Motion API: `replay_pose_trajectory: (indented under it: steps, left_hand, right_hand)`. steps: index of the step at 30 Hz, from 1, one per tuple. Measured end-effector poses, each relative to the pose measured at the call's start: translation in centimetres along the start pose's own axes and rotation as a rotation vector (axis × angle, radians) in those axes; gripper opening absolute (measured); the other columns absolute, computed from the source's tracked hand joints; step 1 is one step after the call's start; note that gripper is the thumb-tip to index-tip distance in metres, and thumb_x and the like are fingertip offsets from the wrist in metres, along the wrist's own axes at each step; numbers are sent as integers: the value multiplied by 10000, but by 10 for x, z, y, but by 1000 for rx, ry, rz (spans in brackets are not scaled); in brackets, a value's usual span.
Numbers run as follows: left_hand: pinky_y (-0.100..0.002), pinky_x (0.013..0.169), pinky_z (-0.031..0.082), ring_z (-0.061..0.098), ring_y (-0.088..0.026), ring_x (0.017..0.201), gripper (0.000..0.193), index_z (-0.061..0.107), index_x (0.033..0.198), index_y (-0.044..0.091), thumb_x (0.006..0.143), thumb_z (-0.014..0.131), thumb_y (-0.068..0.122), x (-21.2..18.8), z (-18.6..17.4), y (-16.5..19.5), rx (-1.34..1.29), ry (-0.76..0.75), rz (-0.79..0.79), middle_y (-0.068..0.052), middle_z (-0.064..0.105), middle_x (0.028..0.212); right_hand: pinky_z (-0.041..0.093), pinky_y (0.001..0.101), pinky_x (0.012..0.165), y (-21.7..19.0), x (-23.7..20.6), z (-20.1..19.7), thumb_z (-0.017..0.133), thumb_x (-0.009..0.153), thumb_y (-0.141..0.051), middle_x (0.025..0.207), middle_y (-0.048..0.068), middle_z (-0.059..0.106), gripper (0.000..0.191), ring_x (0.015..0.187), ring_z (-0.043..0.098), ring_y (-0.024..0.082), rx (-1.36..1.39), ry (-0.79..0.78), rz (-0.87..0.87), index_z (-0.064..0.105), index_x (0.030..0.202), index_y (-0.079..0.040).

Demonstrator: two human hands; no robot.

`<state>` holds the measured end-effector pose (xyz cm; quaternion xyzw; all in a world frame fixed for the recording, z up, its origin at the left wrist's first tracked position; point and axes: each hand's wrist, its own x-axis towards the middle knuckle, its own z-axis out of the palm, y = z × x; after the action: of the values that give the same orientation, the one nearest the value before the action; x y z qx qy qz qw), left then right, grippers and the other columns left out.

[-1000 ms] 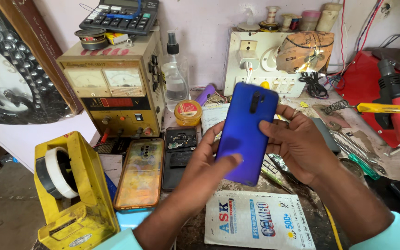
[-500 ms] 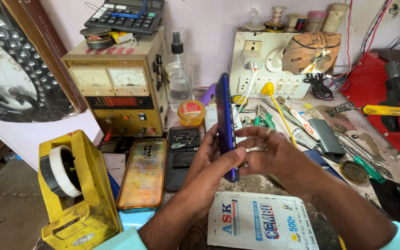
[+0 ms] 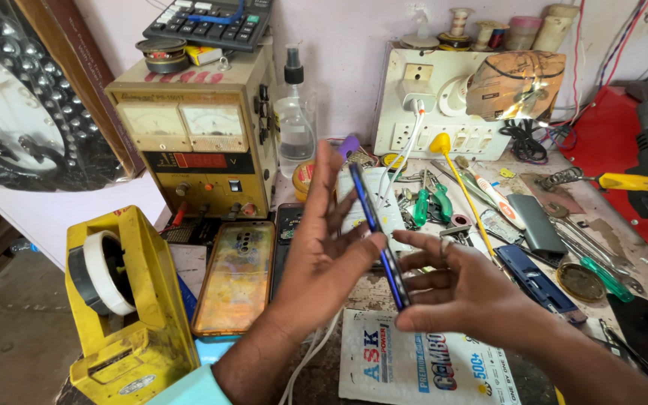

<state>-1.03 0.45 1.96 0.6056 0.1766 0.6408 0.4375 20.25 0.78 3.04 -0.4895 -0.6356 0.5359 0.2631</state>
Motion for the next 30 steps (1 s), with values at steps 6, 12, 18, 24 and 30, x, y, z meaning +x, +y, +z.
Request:
replay_pose_trajectory:
  steps: [6, 12, 18, 24, 30]
  left_hand:
    - [-198, 970, 517, 621, -54, 1145, 698, 384, 1600, 54, 943, 538, -123, 0, -3, 8, 88, 57, 0, -89, 655, 1356]
    - [-132, 714, 453, 541, 19, 851, 657, 414, 1589, 39, 956, 535, -88, 0, -4, 9, 149, 69, -9, -51, 681, 1304]
    - [-147, 563, 396, 458, 40, 657, 519, 560, 1475, 23, 959, 558, -29, 1, -4, 7, 399, 157, 13, 72, 675, 874]
    - [-180, 524, 394, 421, 17, 586, 442, 669, 1379, 48, 950, 564, 29, 2, -6, 7, 606, 246, 53, 87, 481, 618]
    - [-179, 565, 393, 438, 9, 630, 400, 678, 1377, 42, 998, 557, 7, 3, -7, 0, 478, 245, 51, 69, 568, 707]
  right_hand:
    - [590, 346, 995, 14, -9, -3, 985, 607, -228, 1152, 98, 748, 1128, 1070, 759, 167, -238, 41, -92, 408, 1571, -127]
    - [579, 332, 982, 12, -15, -6, 988, 576, -284, 1096, 101, 768, 1146, 1022, 740, 173, -380, 128, -115, 435, 1571, -148]
    - [614, 318, 927, 5, -20, -2, 987, 569, -367, 1061, 64, 772, 1180, 954, 791, 137, -495, 196, -2, 438, 1607, -244]
    - [622, 320, 891, -4, -21, 3, 997, 534, -463, 1052, 68, 759, 1190, 938, 756, 160, -629, 288, -20, 465, 1579, -264]
    - [611, 319, 889, -7, -23, 5, 989, 520, -490, 1056, 86, 793, 1185, 951, 754, 170, -696, 329, -54, 479, 1565, -262]
